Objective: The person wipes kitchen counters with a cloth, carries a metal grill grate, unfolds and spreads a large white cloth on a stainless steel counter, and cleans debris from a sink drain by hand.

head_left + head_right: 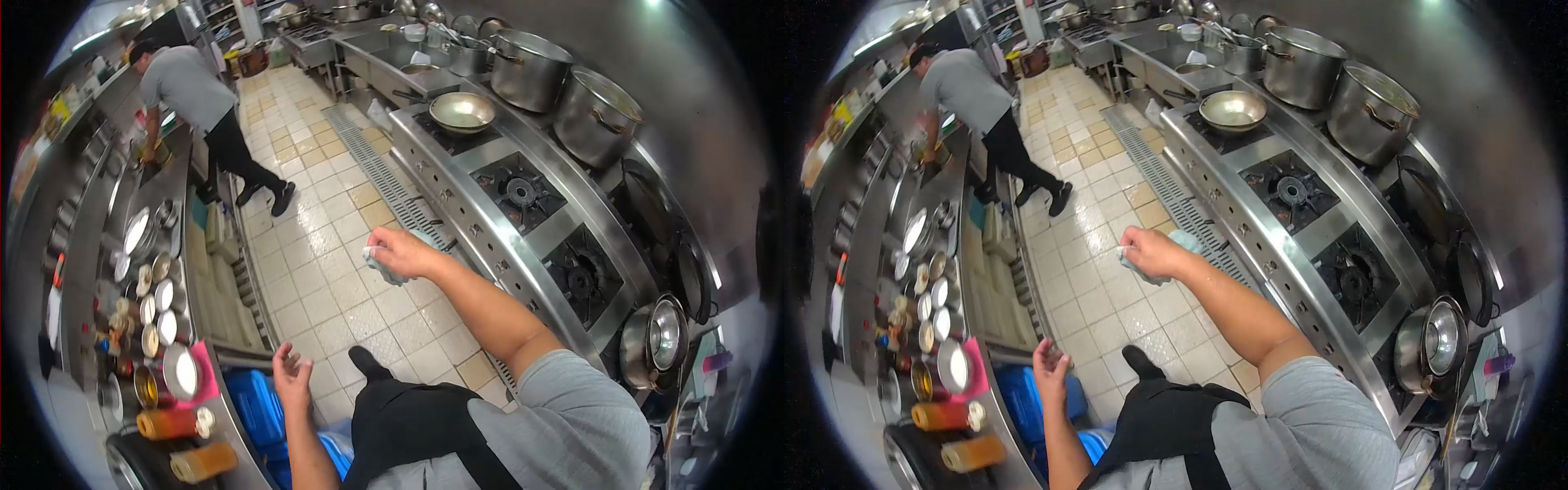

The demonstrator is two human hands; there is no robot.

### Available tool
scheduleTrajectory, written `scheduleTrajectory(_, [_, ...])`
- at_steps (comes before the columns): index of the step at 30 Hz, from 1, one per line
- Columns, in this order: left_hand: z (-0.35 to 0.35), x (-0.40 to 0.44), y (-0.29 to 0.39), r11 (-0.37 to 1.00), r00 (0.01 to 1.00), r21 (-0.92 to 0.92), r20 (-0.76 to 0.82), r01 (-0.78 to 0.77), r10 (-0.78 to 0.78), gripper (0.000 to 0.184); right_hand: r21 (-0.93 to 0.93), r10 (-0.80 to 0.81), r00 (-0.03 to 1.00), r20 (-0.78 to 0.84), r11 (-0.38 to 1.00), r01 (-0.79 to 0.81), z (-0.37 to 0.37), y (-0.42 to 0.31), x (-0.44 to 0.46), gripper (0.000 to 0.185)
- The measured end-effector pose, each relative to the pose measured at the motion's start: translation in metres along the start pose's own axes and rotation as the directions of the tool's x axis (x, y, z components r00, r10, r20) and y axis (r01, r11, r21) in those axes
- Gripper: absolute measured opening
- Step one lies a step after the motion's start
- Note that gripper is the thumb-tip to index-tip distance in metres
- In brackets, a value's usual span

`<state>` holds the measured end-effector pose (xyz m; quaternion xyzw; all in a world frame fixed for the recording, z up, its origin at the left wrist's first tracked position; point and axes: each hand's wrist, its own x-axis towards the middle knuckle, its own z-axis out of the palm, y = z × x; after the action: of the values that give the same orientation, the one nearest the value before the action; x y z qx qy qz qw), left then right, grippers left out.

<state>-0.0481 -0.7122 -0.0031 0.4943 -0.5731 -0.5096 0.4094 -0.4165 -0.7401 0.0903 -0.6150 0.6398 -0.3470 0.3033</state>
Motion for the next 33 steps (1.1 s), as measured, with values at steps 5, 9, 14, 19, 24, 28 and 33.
scheduleTrajectory(5, [0.097, 0.149, 0.036, 0.893, 0.924, 0.305, 0.295, -0.331, 0.242, 0.097, 0.296, 0.055, 0.993, -0.108, 0.955, -0.020, -0.027, 0.018, 0.082, 0.019])
scheduleTrajectory(9, [0.180, 0.252, 0.047, 0.792, 0.835, 0.346, 0.432, -0.503, 0.341, 0.100, 0.614, 0.163, 0.979, -0.124, 0.788, -0.053, -0.062, -0.004, 0.114, 0.014])
scheduleTrajectory(14, [0.238, 0.346, 0.073, 0.954, 0.722, 0.244, 0.691, -0.174, -0.045, 0.062, 0.811, 0.353, 0.868, -0.350, 0.578, 0.092, -0.103, 0.047, 0.122, 0.014])
scheduleTrajectory(19, [0.308, 0.386, 0.116, 0.987, 0.600, -0.136, 0.798, 0.090, 0.056, 0.046, 0.942, 0.551, 0.772, -0.316, 0.279, 0.186, -0.105, 0.163, 0.119, 0.020])
scheduleTrajectory(24, [0.397, 0.414, 0.160, 0.732, 0.477, -0.455, 0.856, 0.507, 0.200, 0.059, 0.998, 0.649, 0.761, -0.020, 0.055, -0.020, -0.102, 0.236, 0.148, 0.047])
scheduleTrajectory(28, [0.440, 0.451, 0.180, 0.633, 0.470, -0.494, 0.854, 0.596, 0.224, 0.062, 0.989, 0.565, 0.825, 0.020, -0.130, 0.066, -0.163, 0.193, 0.205, 0.081])
scheduleTrajectory(33, [0.486, 0.512, 0.202, 0.689, 0.605, -0.521, 0.782, 0.504, 0.148, 0.051, 0.954, 0.025, 0.994, -0.110, -0.278, 0.113, -0.229, 0.201, 0.276, 0.095])
